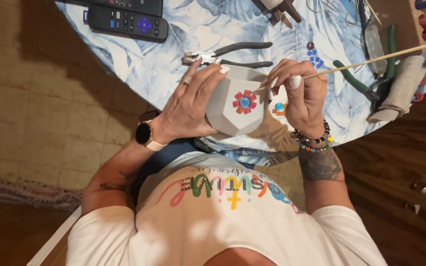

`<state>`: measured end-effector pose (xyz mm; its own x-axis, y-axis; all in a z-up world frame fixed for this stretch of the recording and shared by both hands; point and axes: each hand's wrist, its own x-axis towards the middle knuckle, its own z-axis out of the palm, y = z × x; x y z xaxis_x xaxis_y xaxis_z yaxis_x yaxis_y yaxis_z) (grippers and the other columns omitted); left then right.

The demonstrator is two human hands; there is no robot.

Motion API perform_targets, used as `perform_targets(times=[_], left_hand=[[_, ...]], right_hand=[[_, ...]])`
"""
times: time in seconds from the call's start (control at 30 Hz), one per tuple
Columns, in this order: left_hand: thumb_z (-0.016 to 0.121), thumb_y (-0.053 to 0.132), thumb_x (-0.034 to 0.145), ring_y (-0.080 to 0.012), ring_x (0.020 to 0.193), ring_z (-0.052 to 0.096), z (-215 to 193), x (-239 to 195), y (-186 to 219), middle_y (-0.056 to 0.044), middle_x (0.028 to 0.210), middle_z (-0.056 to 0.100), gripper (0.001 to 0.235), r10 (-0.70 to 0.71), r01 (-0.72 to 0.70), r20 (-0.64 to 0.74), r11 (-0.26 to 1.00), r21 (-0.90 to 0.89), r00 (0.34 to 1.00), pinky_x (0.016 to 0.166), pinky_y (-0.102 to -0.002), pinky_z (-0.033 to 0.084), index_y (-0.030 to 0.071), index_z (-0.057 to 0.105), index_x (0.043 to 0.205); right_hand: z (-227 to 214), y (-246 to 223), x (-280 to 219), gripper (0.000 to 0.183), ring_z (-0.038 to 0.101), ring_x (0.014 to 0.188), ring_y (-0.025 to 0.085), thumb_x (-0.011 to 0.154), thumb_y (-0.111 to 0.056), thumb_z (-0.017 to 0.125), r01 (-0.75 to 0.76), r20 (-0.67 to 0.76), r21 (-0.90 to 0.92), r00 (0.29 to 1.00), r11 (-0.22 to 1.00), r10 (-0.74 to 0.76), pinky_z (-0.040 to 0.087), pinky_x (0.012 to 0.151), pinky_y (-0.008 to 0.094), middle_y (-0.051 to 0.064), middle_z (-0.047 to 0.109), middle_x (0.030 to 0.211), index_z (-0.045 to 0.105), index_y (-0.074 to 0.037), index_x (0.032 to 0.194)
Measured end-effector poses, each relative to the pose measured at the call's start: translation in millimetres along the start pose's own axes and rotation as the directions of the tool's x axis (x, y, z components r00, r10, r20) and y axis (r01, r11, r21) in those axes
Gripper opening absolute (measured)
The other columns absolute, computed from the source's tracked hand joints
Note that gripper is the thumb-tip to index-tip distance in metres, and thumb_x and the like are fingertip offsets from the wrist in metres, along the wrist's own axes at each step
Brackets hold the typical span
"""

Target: Decorating a white geometric container by precisely placing small floral and eye-shaped stickers using a wooden stick.

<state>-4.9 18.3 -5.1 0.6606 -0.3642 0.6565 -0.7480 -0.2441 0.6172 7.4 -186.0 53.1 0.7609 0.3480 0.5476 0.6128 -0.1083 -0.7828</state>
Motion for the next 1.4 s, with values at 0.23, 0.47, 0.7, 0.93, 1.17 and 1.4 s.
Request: perform_targets(times=[0.23,0.47,0.7,0.93,1.17,1.4], left_hand=[[0.082,0.035,0.058,-0.0381,0.107,0.049,0.5,-1.1,-3.7,-0.02,0.117,0.043,0.087,-0.016,0.016,0.005,1.0,-0.011,1.0,0.1,-0.055,0.024,0.0,0.037,0.123],[0.082,0.04,0.058,-0.0369,0.106,0.05,1.4,-3.0,-5.8,-0.019,0.117,0.044,0.089,-0.02,0.02,-0.003,1.0,0.015,1.0,0.1,-0.055,0.023,0.001,0.037,0.123],[0.083,0.043,0.056,-0.0363,0.106,0.051,4.4,-4.7,-7.5,-0.018,0.117,0.044,0.091,-0.033,0.033,0.005,0.999,0.015,0.999,0.1,-0.056,0.021,0.003,0.037,0.124],[0.082,0.045,0.058,-0.0358,0.108,0.05,3.8,-5.7,-7.7,-0.017,0.118,0.043,0.09,-0.03,0.029,0.004,0.999,0.039,1.0,0.101,-0.055,0.022,0.003,0.037,0.124],[0.082,0.045,0.058,-0.0364,0.108,0.049,4.8,-7.7,-7.9,-0.017,0.118,0.043,0.09,-0.041,0.041,-0.002,0.998,0.036,0.999,0.1,-0.055,0.021,0.003,0.037,0.124],[0.082,0.046,0.057,-0.035,0.107,0.05,4.9,-6.3,-6.9,-0.017,0.118,0.044,0.091,-0.024,0.024,-0.012,0.997,0.069,1.0,0.1,-0.054,0.022,0.002,0.038,0.123]], right_hand=[[1.3,1.6,3.2,0.031,0.053,0.055,0.023,0.093,-0.017,0.031,0.011,0.024,-0.041,1.0,0.999,-0.01,0.041,0.047,0.027,0.012,0.052,0.06,0.048,0.002,0.074],[1.7,4.5,2.8,0.031,0.053,0.056,0.022,0.093,-0.016,0.031,0.036,0.028,-0.059,0.999,0.998,-0.034,0.041,0.047,0.025,0.011,0.052,0.06,0.048,0.001,0.075],[2.1,4.9,-0.4,0.029,0.053,0.056,0.023,0.093,-0.016,0.031,0.021,0.017,-0.061,1.0,0.998,-0.02,0.039,0.045,0.025,0.01,0.049,0.059,0.047,0.002,0.076],[4.9,4.0,0.4,0.029,0.052,0.055,0.022,0.093,-0.015,0.032,0.01,-0.009,-0.068,1.0,0.998,-0.011,0.038,0.044,0.024,0.01,0.049,0.059,0.048,0.003,0.076],[5.6,5.3,-1.1,0.03,0.053,0.054,0.021,0.093,-0.015,0.033,0.013,-0.024,-0.059,1.0,0.998,-0.014,0.037,0.043,0.024,0.012,0.05,0.06,0.048,0.003,0.075],[5.8,6.0,-1.8,0.03,0.051,0.054,0.019,0.093,-0.014,0.032,0.01,-0.031,-0.054,0.999,0.998,-0.012,0.037,0.043,0.022,0.011,0.05,0.061,0.049,0.003,0.075]])
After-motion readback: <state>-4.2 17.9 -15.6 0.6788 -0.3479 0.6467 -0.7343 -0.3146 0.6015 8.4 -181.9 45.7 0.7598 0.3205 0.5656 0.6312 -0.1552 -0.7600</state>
